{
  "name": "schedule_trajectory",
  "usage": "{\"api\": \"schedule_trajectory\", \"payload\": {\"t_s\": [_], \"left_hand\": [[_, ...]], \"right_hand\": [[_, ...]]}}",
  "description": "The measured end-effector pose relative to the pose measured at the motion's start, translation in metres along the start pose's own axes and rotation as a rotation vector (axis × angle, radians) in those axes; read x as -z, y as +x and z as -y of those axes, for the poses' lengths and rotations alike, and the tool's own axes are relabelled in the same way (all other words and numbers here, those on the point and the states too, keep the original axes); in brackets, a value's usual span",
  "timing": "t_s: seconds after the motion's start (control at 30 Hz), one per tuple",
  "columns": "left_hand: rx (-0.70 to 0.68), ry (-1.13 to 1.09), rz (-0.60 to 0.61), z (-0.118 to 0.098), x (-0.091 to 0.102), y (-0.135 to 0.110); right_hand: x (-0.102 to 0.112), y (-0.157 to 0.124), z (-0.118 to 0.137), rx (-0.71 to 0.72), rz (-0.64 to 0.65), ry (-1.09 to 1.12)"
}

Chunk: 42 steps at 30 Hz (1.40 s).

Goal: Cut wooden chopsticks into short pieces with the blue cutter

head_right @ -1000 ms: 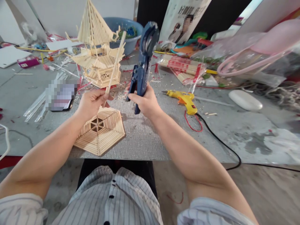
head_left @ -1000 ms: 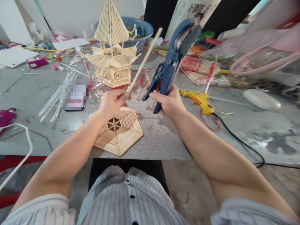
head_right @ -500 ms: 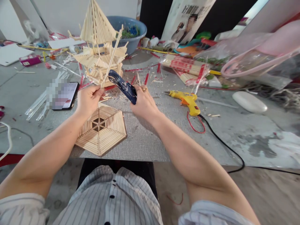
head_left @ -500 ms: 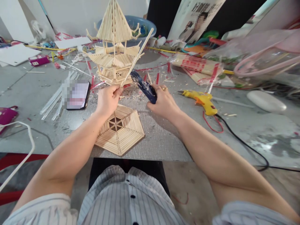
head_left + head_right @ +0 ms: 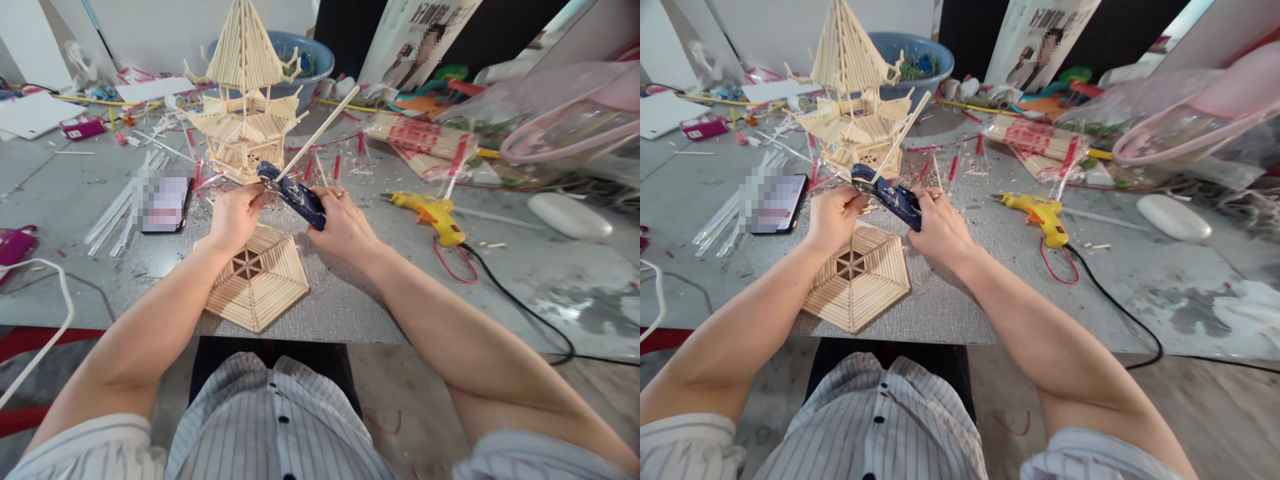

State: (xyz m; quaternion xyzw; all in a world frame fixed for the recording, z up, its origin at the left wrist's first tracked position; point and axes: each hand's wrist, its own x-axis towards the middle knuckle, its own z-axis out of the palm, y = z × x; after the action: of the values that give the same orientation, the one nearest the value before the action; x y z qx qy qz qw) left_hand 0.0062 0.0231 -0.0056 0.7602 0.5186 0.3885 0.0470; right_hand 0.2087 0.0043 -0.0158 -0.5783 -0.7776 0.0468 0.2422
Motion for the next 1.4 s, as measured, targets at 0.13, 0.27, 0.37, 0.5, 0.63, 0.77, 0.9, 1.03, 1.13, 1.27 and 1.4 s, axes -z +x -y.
{"api": "schedule_trajectory", "payload": {"t_s": [0.13,0.27,0.37,0.5,0.63,0.77,0.9,1.03,1.13,1.27,1.4], "left_hand": [[-0.011,0.012,-0.014,0.000,-0.001,0.000],[-0.010,0.013,-0.019,0.001,-0.002,0.000],[-0.019,0.017,-0.026,0.001,-0.002,0.000],[-0.031,0.019,-0.032,0.001,-0.002,0.000],[-0.032,0.033,-0.031,0.001,-0.002,0.001],[-0.025,0.051,-0.029,0.001,-0.001,0.001],[-0.022,0.050,-0.015,-0.001,0.001,0.000],[-0.001,0.026,-0.005,-0.003,0.001,-0.001],[0.042,-0.010,0.029,-0.002,0.001,0.001],[0.099,-0.060,0.119,-0.001,0.002,0.004],[0.100,-0.065,0.167,-0.003,0.004,0.005]], "right_hand": [[-0.002,0.000,0.001,0.010,-0.003,-0.015],[-0.002,0.000,0.001,0.013,-0.007,0.008],[-0.002,0.000,0.001,0.009,-0.001,0.011],[-0.002,-0.001,0.002,0.003,0.003,0.002],[0.000,-0.001,0.003,-0.009,0.010,-0.005],[0.001,-0.001,0.005,-0.023,0.015,-0.035],[0.001,-0.002,0.006,-0.016,0.020,-0.039],[0.003,-0.001,0.006,-0.023,0.058,-0.037],[0.012,0.003,0.007,-0.028,0.154,-0.010],[0.032,0.007,0.008,-0.079,0.367,0.104],[0.045,0.008,0.007,-0.145,0.502,0.174]]}}
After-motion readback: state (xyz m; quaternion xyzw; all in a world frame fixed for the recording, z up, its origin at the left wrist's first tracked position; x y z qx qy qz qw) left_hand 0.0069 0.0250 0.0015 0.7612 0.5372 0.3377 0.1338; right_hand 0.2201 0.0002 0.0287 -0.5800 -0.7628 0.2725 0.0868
